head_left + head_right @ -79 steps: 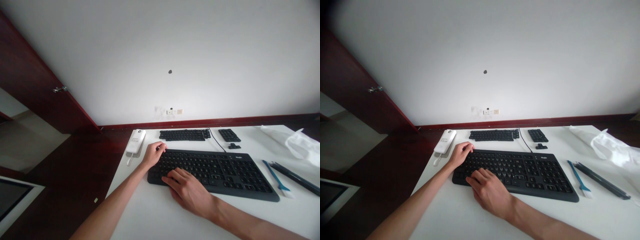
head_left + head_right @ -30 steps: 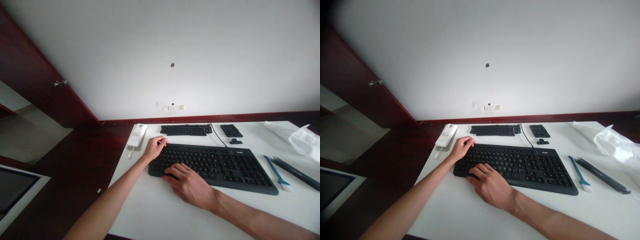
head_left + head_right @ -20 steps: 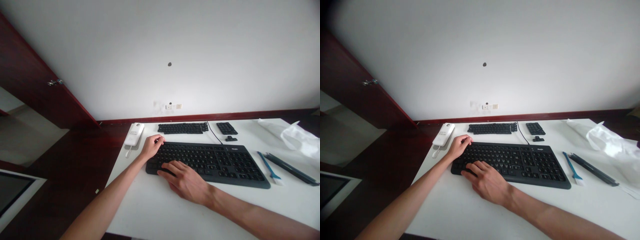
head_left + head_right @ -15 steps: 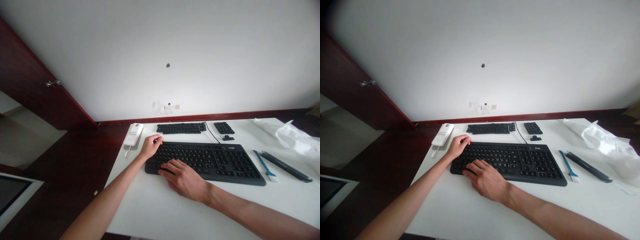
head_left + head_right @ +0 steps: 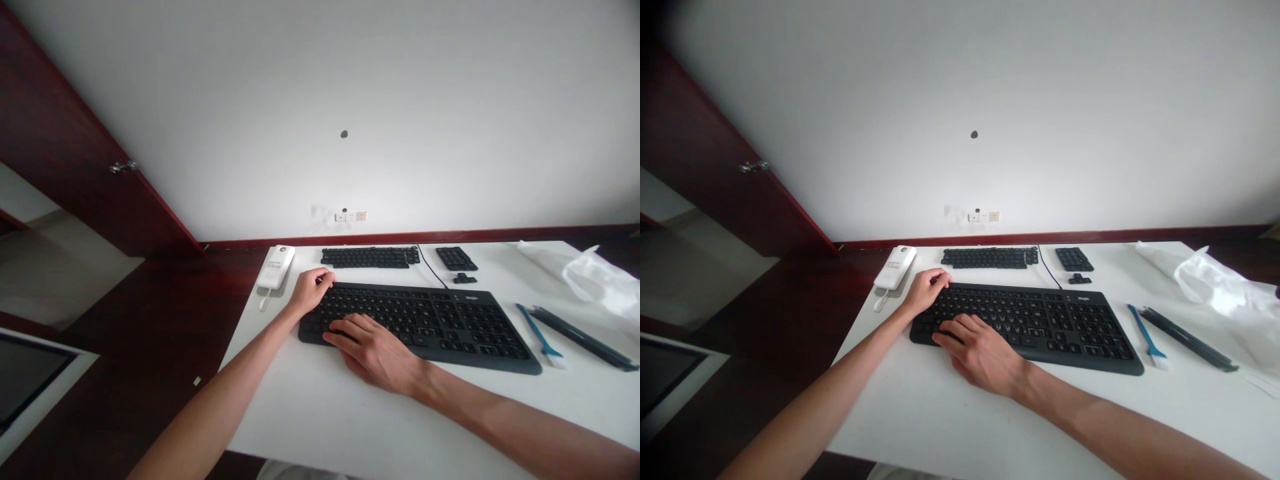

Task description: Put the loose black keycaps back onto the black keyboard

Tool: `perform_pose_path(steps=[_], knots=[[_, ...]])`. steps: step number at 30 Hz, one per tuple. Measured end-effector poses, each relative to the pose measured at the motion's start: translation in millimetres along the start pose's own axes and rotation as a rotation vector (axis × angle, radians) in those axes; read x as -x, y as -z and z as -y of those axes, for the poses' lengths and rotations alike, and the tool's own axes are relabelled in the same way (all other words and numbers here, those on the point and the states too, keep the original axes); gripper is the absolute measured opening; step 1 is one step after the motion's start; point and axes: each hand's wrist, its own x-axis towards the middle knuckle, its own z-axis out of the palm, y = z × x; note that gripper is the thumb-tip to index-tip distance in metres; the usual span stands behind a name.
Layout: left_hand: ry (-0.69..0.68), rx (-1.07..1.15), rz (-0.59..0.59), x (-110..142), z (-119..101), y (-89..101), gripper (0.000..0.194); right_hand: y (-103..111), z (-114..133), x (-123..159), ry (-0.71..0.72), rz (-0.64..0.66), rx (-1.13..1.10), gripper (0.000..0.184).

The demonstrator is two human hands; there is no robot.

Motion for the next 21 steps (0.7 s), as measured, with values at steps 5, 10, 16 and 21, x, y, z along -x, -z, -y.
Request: perform_pose_path(steps=[5, 10, 16, 21], knots=[[-0.009, -0.004, 0.004, 1.4, -2.0, 1.2, 0.036, 0.1, -0.9, -0.2, 0.007, 0.001, -0.042, 0.042], [-0.022, 0.000, 0.009, 1.6, -2.6, 1.5, 0.036, -2.5, -1.5, -0.8, 0.000, -0.018, -0.042, 0.044], [-0.021, 0.012, 0.024, 1.4, -3.0, 1.4, 0.034, -2.2, -2.5, 0.2, -0.011, -0.022, -0.079, 0.039], [-0.011, 0.002, 0.022, 0.9, 0.2, 0.3, 0.033, -0.4, -2.4, -0.5, -0.025, -0.012, -0.083, 0.036]])
